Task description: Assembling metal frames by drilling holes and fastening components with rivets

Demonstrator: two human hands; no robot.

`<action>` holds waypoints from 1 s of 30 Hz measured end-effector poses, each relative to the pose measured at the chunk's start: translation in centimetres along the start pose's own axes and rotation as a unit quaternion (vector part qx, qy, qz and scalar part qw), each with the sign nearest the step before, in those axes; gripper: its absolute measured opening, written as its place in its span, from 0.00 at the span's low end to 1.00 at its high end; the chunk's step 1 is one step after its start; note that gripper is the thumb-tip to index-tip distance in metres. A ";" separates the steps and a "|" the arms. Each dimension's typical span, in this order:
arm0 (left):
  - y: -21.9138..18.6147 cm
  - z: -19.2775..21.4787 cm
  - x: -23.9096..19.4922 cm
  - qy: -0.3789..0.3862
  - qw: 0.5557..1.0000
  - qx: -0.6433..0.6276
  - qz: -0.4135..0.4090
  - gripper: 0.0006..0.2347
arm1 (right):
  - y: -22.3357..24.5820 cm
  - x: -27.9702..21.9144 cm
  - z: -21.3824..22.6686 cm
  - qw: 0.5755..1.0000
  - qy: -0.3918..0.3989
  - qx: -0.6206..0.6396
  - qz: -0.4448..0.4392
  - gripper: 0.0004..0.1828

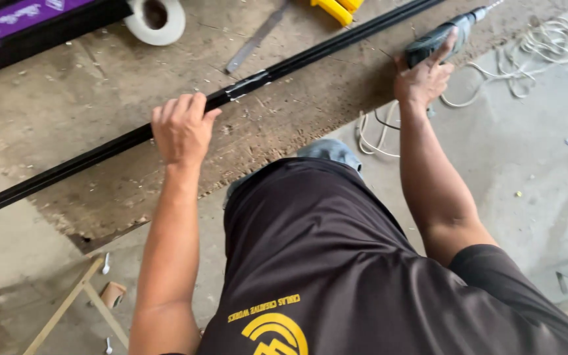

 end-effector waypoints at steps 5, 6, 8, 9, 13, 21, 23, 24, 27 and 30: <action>0.5 -0.9 0.1 0.000 0.999 -0.034 0.010 0.19 | 2.4 0.1 2.3 0.996 0.087 0.004 0.025 0.73; 0.6 -1.2 0.1 0.003 0.998 -0.057 0.020 0.19 | 2.7 0.0 3.1 0.992 0.118 -0.006 0.041 0.73; 0.4 -0.3 0.4 0.011 0.995 -0.092 0.035 0.20 | 4.7 -2.1 9.2 0.987 0.145 0.029 0.063 0.70; 0.4 0.0 0.5 0.025 0.989 -0.135 0.051 0.22 | 5.8 -3.0 12.3 0.980 0.173 0.054 0.084 0.67; -1.4 2.8 0.7 0.023 0.987 -0.116 0.111 0.33 | 4.0 -2.4 11.8 0.975 0.190 0.085 0.076 0.71; -3.0 3.5 -0.4 -0.029 0.965 -0.152 0.213 0.26 | 0.7 -1.3 11.0 0.965 0.025 0.220 0.139 0.54; -4.4 3.5 0.3 -0.092 0.930 -0.268 0.233 0.23 | 3.9 -1.4 14.4 0.921 -0.069 0.257 0.284 0.47; -5.0 3.5 0.8 -0.148 0.879 -0.384 0.241 0.22 | 5.5 -2.0 16.6 0.851 -0.160 0.280 0.413 0.42; -11.6 6.1 7.8 -0.031 0.513 -0.825 0.236 0.37 | 13.9 -8.2 23.7 0.631 -0.094 0.446 0.628 0.44; -27.0 10.0 14.7 -0.274 0.233 -0.933 -0.015 0.32 | 17.9 -12.5 24.5 0.581 -0.085 0.449 0.673 0.40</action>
Point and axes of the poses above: each hand's wrist, its own x-axis towards the middle knuckle, its own z-axis out of the back of the hand, y = z × x, the point moved 3 cm from there along x, towards the middle knuckle, and after that the axes turned 1 degree about -y, right-handed, at the moved point
